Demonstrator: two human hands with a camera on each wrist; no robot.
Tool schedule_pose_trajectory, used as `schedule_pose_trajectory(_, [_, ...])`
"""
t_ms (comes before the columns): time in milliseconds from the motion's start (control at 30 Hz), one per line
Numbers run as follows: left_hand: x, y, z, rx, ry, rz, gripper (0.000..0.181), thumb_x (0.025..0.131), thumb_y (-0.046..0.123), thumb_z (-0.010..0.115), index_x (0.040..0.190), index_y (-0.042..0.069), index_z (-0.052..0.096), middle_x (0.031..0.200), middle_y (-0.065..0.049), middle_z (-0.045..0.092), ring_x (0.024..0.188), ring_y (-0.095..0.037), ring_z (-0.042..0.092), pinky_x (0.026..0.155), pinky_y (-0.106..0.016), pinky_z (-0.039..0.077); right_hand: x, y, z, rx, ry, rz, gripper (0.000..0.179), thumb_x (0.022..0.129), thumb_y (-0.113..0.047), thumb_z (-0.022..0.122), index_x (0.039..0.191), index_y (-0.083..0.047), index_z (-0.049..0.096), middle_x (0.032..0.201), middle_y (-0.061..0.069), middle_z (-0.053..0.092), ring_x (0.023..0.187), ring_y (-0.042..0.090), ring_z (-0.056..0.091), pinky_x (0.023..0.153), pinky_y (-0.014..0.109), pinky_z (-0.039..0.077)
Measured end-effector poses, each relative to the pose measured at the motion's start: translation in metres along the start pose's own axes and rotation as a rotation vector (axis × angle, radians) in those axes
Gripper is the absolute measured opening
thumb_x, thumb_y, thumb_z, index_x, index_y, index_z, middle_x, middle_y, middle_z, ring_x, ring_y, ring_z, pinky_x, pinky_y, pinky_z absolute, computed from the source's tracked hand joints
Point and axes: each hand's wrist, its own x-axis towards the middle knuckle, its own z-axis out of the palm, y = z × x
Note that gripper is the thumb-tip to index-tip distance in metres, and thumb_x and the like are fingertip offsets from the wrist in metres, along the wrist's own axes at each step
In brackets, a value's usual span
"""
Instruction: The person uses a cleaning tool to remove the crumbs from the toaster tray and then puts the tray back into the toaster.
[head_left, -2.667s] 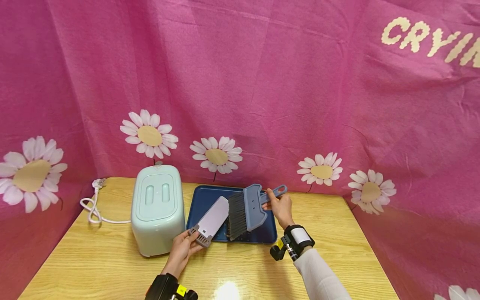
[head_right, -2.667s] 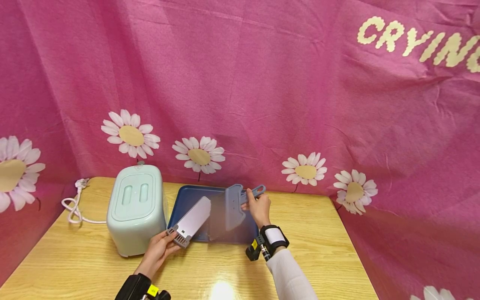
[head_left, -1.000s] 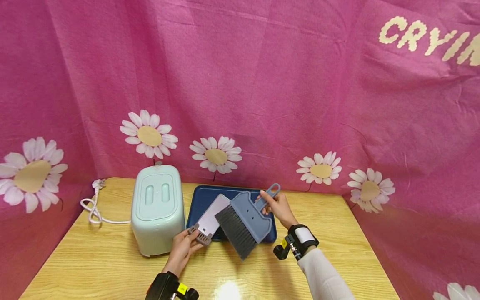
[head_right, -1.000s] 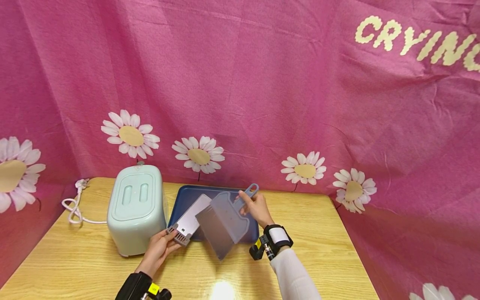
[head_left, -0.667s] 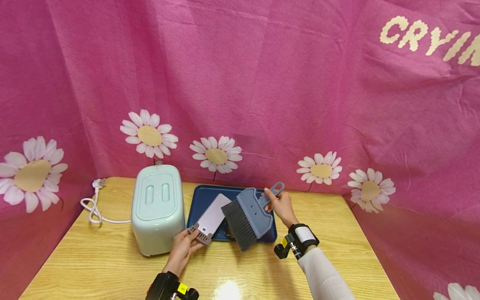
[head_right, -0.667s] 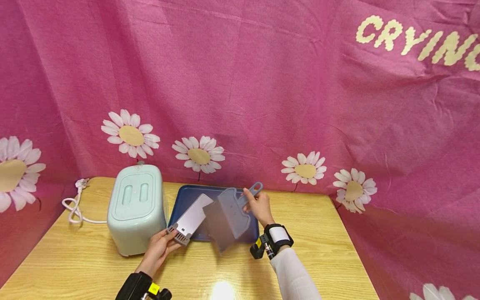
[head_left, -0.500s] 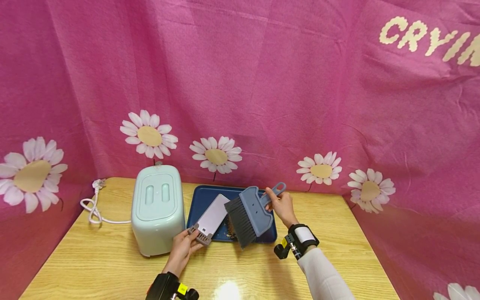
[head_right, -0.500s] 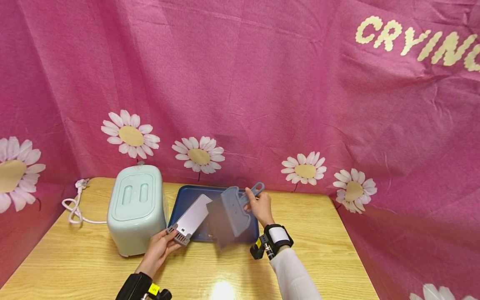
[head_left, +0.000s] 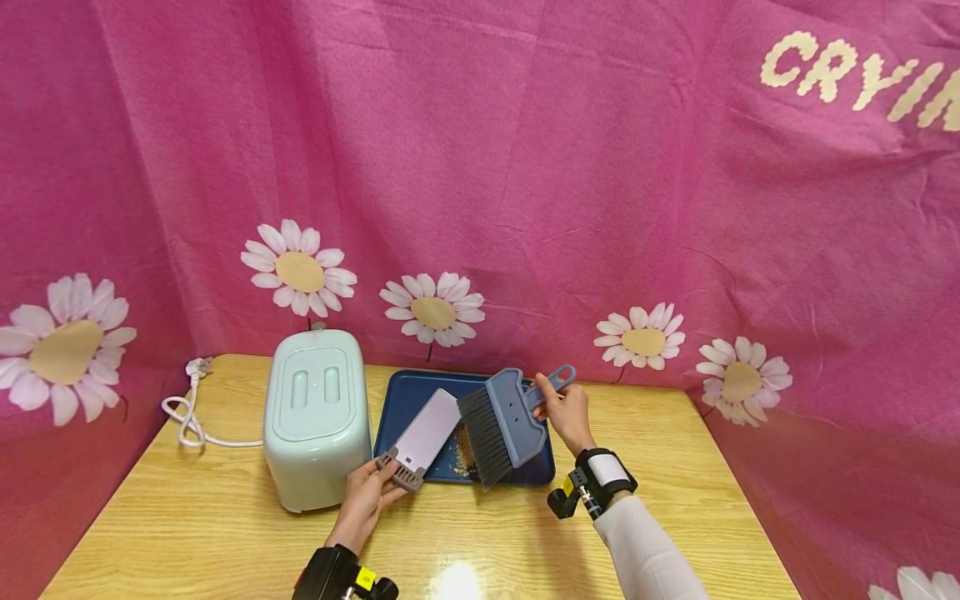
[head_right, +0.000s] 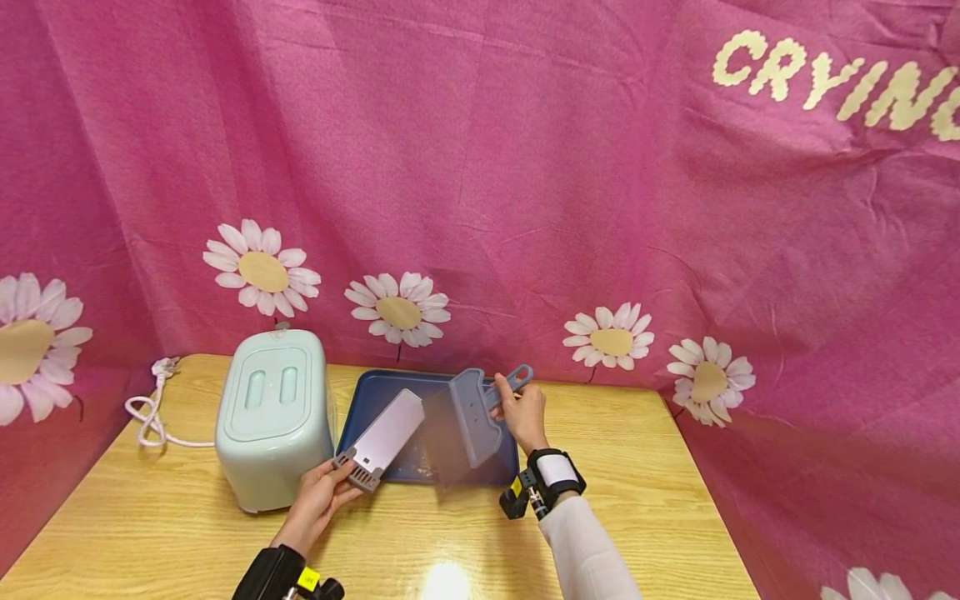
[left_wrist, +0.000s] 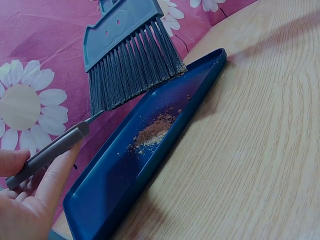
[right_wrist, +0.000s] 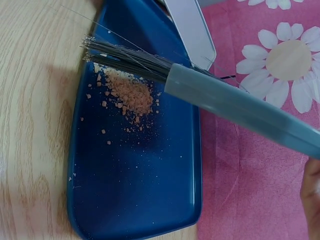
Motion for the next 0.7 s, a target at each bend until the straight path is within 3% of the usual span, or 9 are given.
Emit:
schedule_pose_trajectory(400, [0.0003,0.0000,-0.0015,-0.005,0.008,-0.002,0.042,0.101,0.002,0.041,0.133,-0.024,0.031,0.127,-0.041,0.046,0.094,-0.023,0.063,0.077,-0.034,0.057,0.0013,0.0050,-0.0024,-0.033,0.053,0.002,0.032,0.096,-0.015,0.059,0.085,0.014,0.067,0.046,0.004,0.058,0.037,0.001,0.051,0.039,0.016,0.045])
schedule_pose_trajectory(700, [0.0009,-0.0006,-0.0021,-0.014,0.011,-0.008,0.043,0.101,0.002,0.041,0.134,-0.024,0.030,0.128,-0.041,0.046,0.095,-0.024,0.063,0.078,-0.036,0.056,0.0007,0.0078,-0.0057,-0.013,0.109,0.003,0.033,0.096,-0.017,0.059,0.088,0.015,0.067,0.053,0.015,0.062,0.040,0.007,0.056,0.041,0.014,0.046])
